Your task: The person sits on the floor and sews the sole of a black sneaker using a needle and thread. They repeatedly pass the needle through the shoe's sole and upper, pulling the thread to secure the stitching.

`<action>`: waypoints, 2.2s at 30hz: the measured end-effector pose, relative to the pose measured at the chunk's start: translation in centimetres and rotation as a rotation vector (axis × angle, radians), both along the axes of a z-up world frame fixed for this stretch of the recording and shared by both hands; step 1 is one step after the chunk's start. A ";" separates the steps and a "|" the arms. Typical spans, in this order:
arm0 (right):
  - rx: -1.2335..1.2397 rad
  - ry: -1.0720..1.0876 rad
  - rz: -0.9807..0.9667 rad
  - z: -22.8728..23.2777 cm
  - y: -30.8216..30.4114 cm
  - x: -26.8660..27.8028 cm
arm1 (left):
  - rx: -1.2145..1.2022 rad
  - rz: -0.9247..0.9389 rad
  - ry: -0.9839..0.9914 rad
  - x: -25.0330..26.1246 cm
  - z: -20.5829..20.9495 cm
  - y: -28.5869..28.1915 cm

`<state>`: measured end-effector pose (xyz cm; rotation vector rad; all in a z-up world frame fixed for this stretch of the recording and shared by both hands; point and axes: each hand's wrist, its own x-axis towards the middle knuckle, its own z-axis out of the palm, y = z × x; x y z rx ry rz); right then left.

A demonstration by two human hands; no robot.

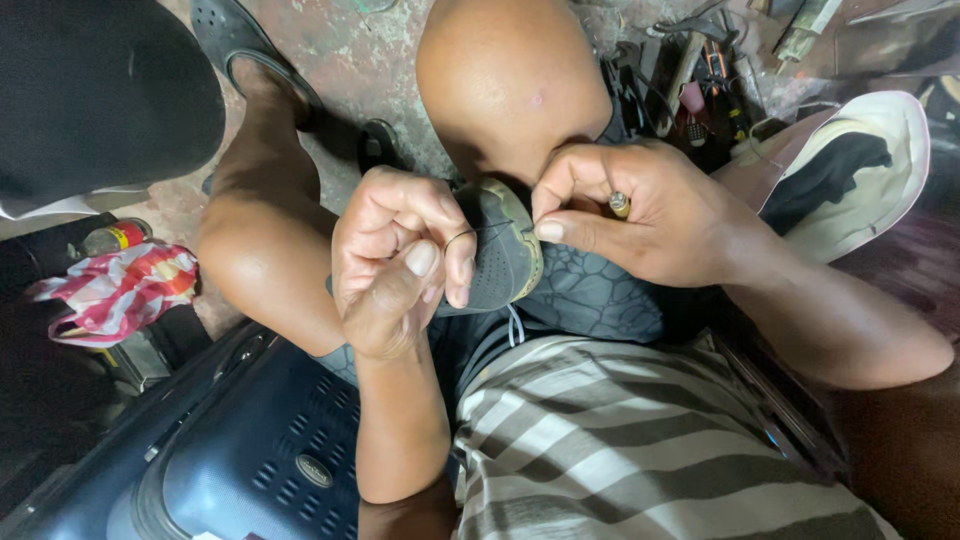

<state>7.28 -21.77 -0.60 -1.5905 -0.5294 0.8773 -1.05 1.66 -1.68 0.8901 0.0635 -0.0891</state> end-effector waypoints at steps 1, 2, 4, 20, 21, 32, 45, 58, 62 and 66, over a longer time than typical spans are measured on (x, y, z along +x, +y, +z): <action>-0.022 -0.028 0.033 0.0 0.0 -0.1 | 0.001 -0.002 0.006 -0.1 0.0 0.0; -0.055 -0.003 0.031 0.0 0.0 0.0 | 0.001 -0.002 0.004 0.0 0.0 0.0; -0.121 0.050 0.029 0.2 -0.1 0.0 | 0.004 0.001 0.009 0.1 -0.2 -0.2; 0.489 0.605 -0.077 1.3 -2.9 0.0 | 0.049 -0.108 0.007 -0.2 0.3 -1.1; 0.435 0.523 -0.056 1.6 -3.4 0.0 | 0.050 -0.111 0.004 -0.2 0.4 -1.1; -0.103 -0.217 -0.113 0.4 -2.1 -1.7 | 0.045 -0.115 -0.007 -0.3 0.2 -1.2; -0.041 0.018 -0.152 0.2 -2.5 -1.5 | 0.054 -0.101 -0.025 -0.3 0.1 -1.3; -0.018 0.055 0.051 -1.7 -1.8 -2.1 | 0.046 -0.090 -0.015 -0.8 0.0 -0.6; 0.110 -0.001 -0.045 -1.0 -1.8 -2.1 | 0.039 -0.092 -0.017 -0.8 0.0 -0.9; 0.201 0.063 -0.078 -0.4 -1.8 -1.9 | 0.039 -0.091 -0.010 -0.7 0.3 -1.2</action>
